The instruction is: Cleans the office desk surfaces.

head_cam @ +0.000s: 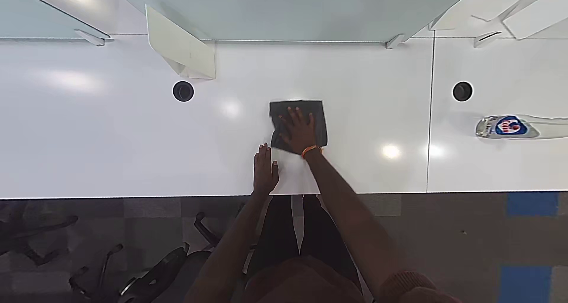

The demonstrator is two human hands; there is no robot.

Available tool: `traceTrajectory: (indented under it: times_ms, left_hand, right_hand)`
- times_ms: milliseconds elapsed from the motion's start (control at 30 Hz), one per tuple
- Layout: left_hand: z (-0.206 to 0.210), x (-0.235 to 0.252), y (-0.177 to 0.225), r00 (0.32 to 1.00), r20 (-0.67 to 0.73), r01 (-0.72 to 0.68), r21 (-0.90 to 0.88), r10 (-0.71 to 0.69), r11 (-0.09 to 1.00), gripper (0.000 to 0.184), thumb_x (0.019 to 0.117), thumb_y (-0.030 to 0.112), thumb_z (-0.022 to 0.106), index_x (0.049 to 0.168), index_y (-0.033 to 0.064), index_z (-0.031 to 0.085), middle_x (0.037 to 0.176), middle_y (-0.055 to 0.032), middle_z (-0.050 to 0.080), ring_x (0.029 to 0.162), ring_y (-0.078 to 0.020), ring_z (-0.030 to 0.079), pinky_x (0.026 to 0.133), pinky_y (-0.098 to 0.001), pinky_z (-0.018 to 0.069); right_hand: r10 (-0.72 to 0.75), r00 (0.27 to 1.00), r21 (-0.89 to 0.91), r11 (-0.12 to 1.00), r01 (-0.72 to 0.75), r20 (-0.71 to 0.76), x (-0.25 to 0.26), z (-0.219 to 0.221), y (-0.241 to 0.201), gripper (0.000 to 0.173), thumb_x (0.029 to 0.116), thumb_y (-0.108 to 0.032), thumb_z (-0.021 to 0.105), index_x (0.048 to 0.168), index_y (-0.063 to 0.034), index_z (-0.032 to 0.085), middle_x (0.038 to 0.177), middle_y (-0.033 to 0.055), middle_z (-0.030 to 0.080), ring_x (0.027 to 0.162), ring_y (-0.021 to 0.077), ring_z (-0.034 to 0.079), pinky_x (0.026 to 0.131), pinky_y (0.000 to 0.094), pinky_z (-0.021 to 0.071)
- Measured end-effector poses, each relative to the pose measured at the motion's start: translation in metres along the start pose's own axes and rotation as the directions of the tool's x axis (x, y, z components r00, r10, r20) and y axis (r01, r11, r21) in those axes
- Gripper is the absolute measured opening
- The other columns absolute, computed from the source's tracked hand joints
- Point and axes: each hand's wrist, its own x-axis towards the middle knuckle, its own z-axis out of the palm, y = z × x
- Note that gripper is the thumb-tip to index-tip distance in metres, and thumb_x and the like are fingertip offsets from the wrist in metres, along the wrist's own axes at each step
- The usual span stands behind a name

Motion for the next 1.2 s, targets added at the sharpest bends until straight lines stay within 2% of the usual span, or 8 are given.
traceTrajectory:
  times_ms: [167,333,467,633,900,967,1067,1200]
  left_hand:
    - [-0.026,-0.014,-0.027,0.996,-0.032,0.086,0.067,-0.084,0.994,0.056,0.1039,0.026,0.032,0.149,-0.0050,0.046,0.160,-0.0229,0.039,0.153,-0.0381,0.029,0.125,-0.0527,0.0226]
    - [-0.048,-0.044,-0.032,0.987,-0.029,0.163,0.128,-0.161,0.978,0.057,0.1033,0.026,0.032,0.149,-0.0061,0.045,0.159,-0.0246,0.039,0.151,-0.0420,0.031,0.123,-0.0552,0.0248]
    - [-0.052,-0.066,-0.018,0.987,0.062,0.138,0.155,-0.149,0.978,0.057,0.1023,0.024,0.035,0.150,-0.0059,0.044,0.161,-0.0245,0.037,0.152,-0.0411,0.029,0.125,-0.0537,0.0236]
    - [-0.074,-0.094,0.010,0.972,0.148,0.134,0.285,-0.182,0.949,0.052,0.1006,0.018,0.039,0.147,-0.0034,0.049,0.161,-0.0208,0.039,0.152,-0.0392,0.031,0.123,-0.0542,0.0260]
    - [-0.149,-0.205,0.006,0.808,0.256,0.348,0.519,-0.531,0.781,0.044,0.1026,0.023,0.051,0.140,0.0005,0.058,0.162,-0.0186,0.038,0.155,-0.0383,0.024,0.125,-0.0540,0.0216]
    - [-0.156,-0.237,-0.003,0.747,0.234,0.435,0.535,-0.622,0.724,0.045,0.1017,0.025,0.053,0.139,0.0007,0.059,0.160,-0.0188,0.041,0.154,-0.0375,0.027,0.124,-0.0530,0.0246]
    - [-0.156,-0.271,-0.005,0.656,0.196,0.544,0.546,-0.729,0.637,0.048,0.0997,0.031,0.058,0.138,0.0018,0.060,0.156,-0.0197,0.045,0.151,-0.0370,0.033,0.121,-0.0539,0.0295]
    - [-0.138,-0.279,0.025,0.551,0.205,0.616,0.554,-0.809,0.560,0.050,0.0976,0.037,0.061,0.133,0.0016,0.063,0.150,-0.0211,0.051,0.145,-0.0381,0.042,0.115,-0.0571,0.0376]
  right_hand:
    - [0.325,0.935,0.049,0.946,-0.322,-0.140,0.005,-0.015,0.065,0.052,0.1046,-0.038,0.038,0.157,-0.0362,0.041,0.172,-0.0034,0.021,0.160,0.0272,0.010,0.121,0.0712,0.0054]
    - [0.445,0.881,0.138,0.894,-0.427,-0.158,-0.100,0.018,0.020,0.055,0.0992,-0.024,0.049,0.154,-0.0234,0.048,0.169,0.0090,0.028,0.158,0.0341,0.015,0.121,0.0726,0.0069]
    - [-0.034,0.992,0.262,0.965,0.002,0.118,-0.194,0.036,-0.036,0.049,0.0955,-0.010,0.057,0.143,-0.0226,0.061,0.164,0.0063,0.040,0.156,0.0349,0.024,0.120,0.0740,0.0122]
    - [-0.358,0.832,0.305,0.921,0.241,0.424,-0.247,0.014,0.033,0.051,0.0964,-0.012,0.064,0.146,-0.0258,0.059,0.168,-0.0029,0.032,0.159,0.0254,0.015,0.126,0.0631,0.0063]
    - [0.211,0.883,0.049,0.966,-0.254,0.419,-0.389,-0.042,0.184,0.059,0.0868,-0.002,0.065,0.143,-0.0227,0.062,0.168,0.0034,0.031,0.158,0.0303,0.019,0.123,0.0634,0.0186]
    - [0.356,0.845,0.108,0.897,-0.429,0.400,-0.420,-0.055,0.197,0.054,0.0867,-0.006,0.067,0.139,-0.0174,0.064,0.164,0.0101,0.037,0.152,0.0303,0.033,0.123,0.0515,0.0312]
    - [0.510,0.785,0.329,0.717,-0.614,0.352,-0.451,-0.079,0.200,0.053,0.0903,-0.005,0.065,0.143,-0.0116,0.059,0.151,0.0188,0.051,0.140,0.0340,0.050,0.115,0.0514,0.0427]
    - [0.499,0.841,0.532,0.663,-0.526,0.210,-0.466,-0.089,0.196,0.052,0.0945,-0.007,0.059,0.146,-0.0117,0.055,0.149,0.0155,0.054,0.140,0.0280,0.050,0.118,0.0463,0.0405]
